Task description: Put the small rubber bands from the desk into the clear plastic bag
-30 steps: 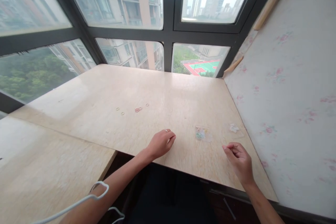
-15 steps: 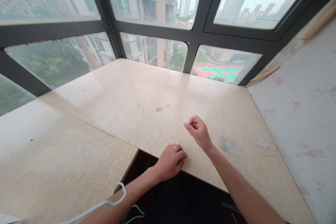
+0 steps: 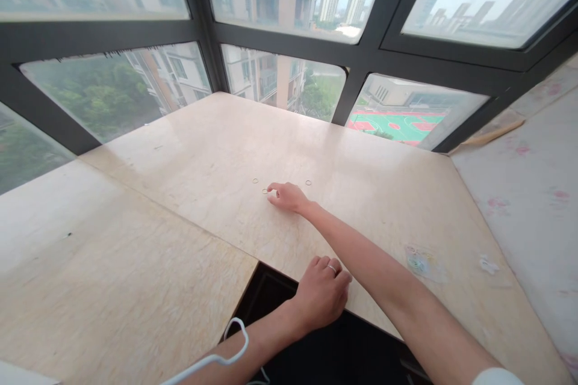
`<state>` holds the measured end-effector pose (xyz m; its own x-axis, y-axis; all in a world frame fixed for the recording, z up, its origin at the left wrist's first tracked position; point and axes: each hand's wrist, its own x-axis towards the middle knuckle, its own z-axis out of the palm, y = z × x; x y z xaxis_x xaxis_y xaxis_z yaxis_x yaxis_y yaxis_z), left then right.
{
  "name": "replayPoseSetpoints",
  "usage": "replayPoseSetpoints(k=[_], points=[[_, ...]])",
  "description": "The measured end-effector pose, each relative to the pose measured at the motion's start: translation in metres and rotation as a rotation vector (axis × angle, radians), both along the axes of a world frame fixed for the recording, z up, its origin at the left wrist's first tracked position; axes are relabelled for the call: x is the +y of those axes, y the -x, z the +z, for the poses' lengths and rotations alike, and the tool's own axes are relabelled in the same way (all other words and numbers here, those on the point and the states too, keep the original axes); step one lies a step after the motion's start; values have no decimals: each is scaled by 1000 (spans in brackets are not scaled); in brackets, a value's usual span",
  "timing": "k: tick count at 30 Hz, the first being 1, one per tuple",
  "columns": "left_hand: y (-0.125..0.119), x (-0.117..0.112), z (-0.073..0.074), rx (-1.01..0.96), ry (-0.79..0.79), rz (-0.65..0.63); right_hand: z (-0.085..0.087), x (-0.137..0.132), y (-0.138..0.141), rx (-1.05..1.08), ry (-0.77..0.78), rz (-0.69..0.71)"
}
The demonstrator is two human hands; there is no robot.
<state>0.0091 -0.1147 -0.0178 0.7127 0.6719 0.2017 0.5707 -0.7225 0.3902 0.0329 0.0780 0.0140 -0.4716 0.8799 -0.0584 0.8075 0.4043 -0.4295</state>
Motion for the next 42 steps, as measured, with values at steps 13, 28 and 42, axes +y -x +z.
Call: replayPoseSetpoints(k=[13, 28, 42], points=[[0, 2, 0, 45, -38, -16, 18, 23, 19, -233, 137, 207], [-1, 3, 3, -23, -55, -9, 15, -64, -88, 942, 779, -86], [-2, 5, 4, -54, -29, -30, 34, -215, -288, 1165, 454, -720]])
